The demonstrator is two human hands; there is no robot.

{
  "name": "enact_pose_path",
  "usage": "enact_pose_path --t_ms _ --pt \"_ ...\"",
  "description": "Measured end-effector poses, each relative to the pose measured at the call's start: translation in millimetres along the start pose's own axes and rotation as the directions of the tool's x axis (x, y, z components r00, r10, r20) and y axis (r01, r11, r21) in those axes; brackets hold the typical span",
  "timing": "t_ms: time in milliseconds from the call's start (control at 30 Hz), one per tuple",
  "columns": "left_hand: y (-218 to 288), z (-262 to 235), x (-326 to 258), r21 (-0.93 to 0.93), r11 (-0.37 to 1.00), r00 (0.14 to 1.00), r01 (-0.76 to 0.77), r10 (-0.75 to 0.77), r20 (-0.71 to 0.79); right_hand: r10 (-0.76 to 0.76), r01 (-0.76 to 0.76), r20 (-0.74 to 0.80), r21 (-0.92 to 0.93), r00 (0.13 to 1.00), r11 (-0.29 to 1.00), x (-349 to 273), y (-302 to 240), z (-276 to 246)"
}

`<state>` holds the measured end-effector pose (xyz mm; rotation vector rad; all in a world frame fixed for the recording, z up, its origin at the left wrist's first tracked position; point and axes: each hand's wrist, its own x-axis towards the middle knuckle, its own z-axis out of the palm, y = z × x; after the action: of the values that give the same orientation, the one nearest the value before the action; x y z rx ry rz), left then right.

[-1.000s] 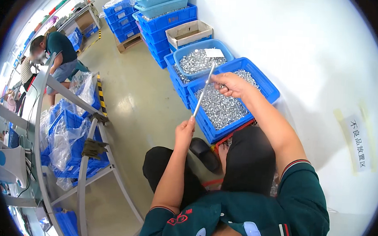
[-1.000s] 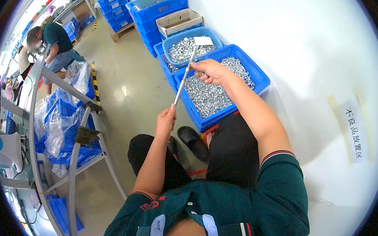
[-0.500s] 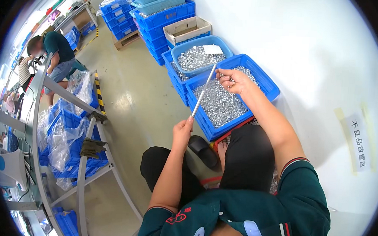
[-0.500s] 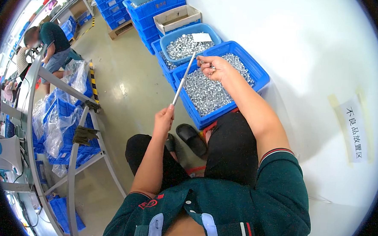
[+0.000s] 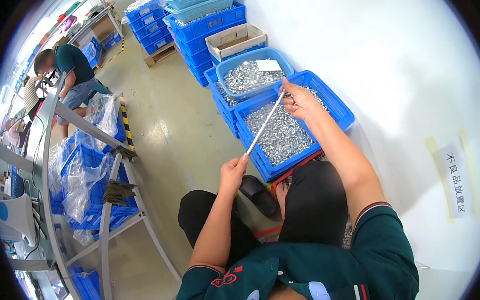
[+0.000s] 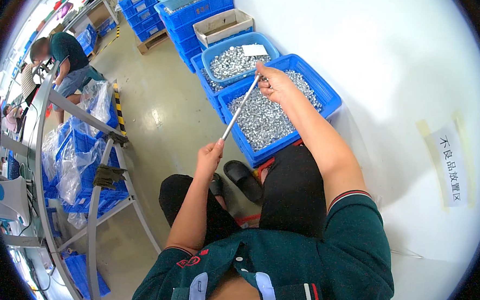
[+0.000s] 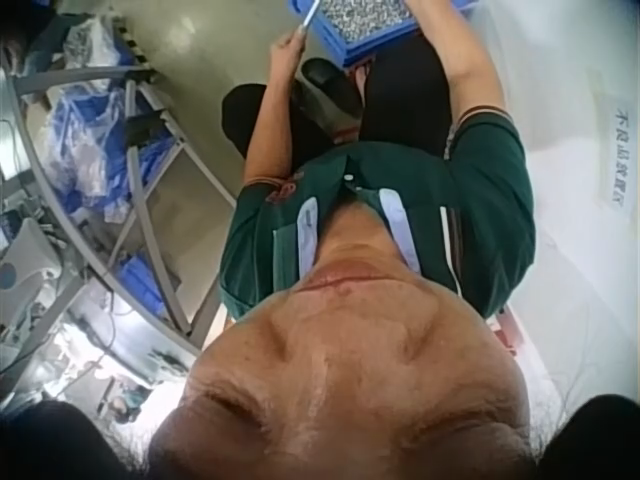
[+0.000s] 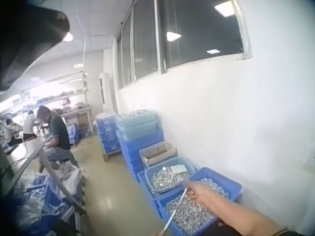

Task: The person is picking small metal components from a blue bin and sliding them onto a metal rod.

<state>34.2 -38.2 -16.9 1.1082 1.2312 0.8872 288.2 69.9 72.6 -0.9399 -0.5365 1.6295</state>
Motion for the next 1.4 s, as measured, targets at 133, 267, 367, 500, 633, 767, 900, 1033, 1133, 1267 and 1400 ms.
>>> enact_pose_path --t_ms 133,267,367,500,633,767,900,1033,1133,1267,1400 --pt "-3 -1 1 0.008 1.000 1.000 -0.026 0.026 -0.018 -0.062 0.060 -0.007 -0.179 0.998 0.982 -3 -2 4" --pt "-2 -2 0 0.118 0.991 0.994 -0.065 0.074 -0.075 -0.285 0.228 0.007 -0.618 0.959 0.752 -5 -3 6" --pt "-2 -4 1 0.161 0.983 0.993 -0.087 0.098 -0.063 -0.428 0.295 0.072 -0.826 0.901 0.481 -7 -3 10" --pt "0 -4 2 0.139 0.989 0.996 -0.055 0.064 -0.058 -0.064 0.063 0.021 -0.620 0.998 0.782 -10 6 19" --pt "5 -2 2 0.026 1.000 0.998 0.002 0.000 -0.063 0.165 -0.161 0.002 -0.218 0.986 0.963 -8 3 14" --pt "12 -1 -2 -0.018 1.000 0.999 0.005 -0.005 -0.051 0.285 -0.296 -0.097 -0.120 0.954 0.948 -3 2 2" --pt "14 -4 -4 -0.053 0.998 0.998 0.025 -0.028 -0.053 0.289 -0.282 0.061 -0.106 0.955 0.954 -3 2 -2" --pt "11 -4 -4 -0.028 0.999 0.998 0.016 -0.017 -0.055 0.220 -0.219 0.005 -0.072 0.976 0.973 -2 2 -1" --pt "4 -4 0 -0.008 1.000 0.998 -0.007 0.006 -0.056 0.289 -0.277 -0.066 0.150 0.955 0.949 -2 2 -3" --pt "-2 -4 3 0.003 0.999 0.998 -0.040 0.040 -0.054 0.416 -0.414 -0.174 0.048 0.892 0.909 13 17 -20" --pt "3 -5 1 0.018 1.000 0.997 0.016 -0.015 -0.069 0.393 -0.385 -0.078 0.105 0.916 0.917 13 12 -22"
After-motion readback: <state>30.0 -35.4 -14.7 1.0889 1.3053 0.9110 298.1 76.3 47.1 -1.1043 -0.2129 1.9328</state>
